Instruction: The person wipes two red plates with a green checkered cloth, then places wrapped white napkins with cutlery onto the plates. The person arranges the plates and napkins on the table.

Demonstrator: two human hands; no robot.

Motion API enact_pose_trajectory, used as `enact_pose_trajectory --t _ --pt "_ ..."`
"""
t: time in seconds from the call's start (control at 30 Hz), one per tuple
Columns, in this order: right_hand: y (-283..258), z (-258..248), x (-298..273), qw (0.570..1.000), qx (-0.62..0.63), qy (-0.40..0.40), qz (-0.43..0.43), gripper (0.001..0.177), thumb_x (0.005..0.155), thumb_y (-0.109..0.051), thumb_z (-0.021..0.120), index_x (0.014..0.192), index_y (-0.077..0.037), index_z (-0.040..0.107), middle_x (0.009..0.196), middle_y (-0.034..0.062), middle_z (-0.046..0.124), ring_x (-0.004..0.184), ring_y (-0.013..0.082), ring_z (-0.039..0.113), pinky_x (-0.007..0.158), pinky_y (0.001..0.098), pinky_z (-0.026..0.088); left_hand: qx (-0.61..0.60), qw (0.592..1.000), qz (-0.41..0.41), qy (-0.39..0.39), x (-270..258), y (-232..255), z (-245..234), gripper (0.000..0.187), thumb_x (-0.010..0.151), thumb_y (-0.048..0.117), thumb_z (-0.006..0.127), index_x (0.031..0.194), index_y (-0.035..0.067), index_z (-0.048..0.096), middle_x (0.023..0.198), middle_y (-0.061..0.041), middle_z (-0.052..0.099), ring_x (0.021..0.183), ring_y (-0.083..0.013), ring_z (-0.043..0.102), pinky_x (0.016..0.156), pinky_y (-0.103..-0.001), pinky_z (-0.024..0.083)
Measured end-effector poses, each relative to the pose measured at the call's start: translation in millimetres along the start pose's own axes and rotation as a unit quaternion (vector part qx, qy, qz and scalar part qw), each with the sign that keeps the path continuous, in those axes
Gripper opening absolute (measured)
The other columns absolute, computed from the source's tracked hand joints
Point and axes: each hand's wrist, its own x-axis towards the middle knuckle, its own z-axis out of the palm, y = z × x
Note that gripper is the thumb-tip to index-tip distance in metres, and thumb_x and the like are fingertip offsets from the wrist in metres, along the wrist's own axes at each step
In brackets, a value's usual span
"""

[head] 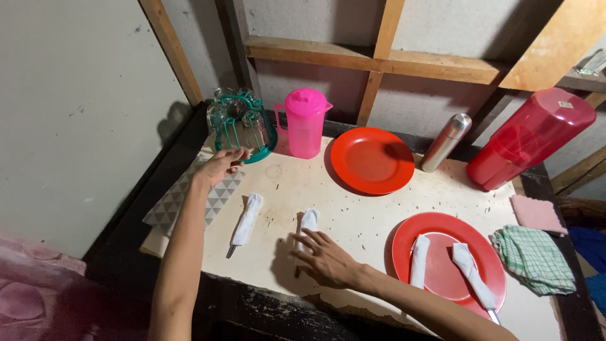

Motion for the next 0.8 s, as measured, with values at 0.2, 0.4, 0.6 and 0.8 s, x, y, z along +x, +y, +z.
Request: enact_pose_trajectory --t 0.2,0.4,0.6,0.8 --pt "9 -5 -39 0.995 -0.015 -0.094 0.028 0.055 0.102 -0.025 0.040 0.152 -0.003 0.036 0.165 0.0219 0.020 0.153 0.0378 0.016 0.122 0.0550 0.013 0.029 0.997 -0.003 -0.065 22 10 65 0.037 0.084 0.033 0.075 0.107 0.006 0.075 0.096 -0.005 0.076 0.076 -0.0085 0.062 0.059 -0.018 0.043" --pt "8 1 -45 0.993 -0.028 -0.112 0.022 0.058 0.104 -0.025 0.039 0.156 -0.003 0.029 0.165 0.0213 0.018 0.152 0.0390 0.016 0.122 0.0556 0.012 0.296 0.938 -0.081 -0.161 3 24 174 0.036 0.085 0.033 0.073 0.113 0.011 0.078 0.101 -0.007 0.078 0.094 -0.0140 0.062 0.075 -0.028 0.052" --pt "0 -18 -49 0.993 0.014 -0.118 0.019 0.060 0.101 -0.024 0.038 0.157 -0.004 0.030 0.166 0.0193 0.021 0.153 0.0362 0.015 0.122 0.0532 0.015 0.516 0.825 -0.139 -0.184 -3 12 206 0.039 0.088 0.040 0.069 0.120 0.019 0.076 0.095 0.002 0.075 0.074 -0.0145 0.061 0.060 -0.036 0.053" --pt "0 -13 -51 0.992 0.002 -0.123 0.018 0.061 0.102 -0.025 0.035 0.158 -0.004 0.026 0.167 0.0190 0.019 0.153 0.0356 0.014 0.122 0.0524 0.013 0.524 0.805 -0.140 -0.241 5 -9 196 0.031 0.090 0.035 0.072 0.112 0.015 0.079 0.090 0.000 0.075 0.080 -0.0142 0.062 0.061 -0.036 0.051"
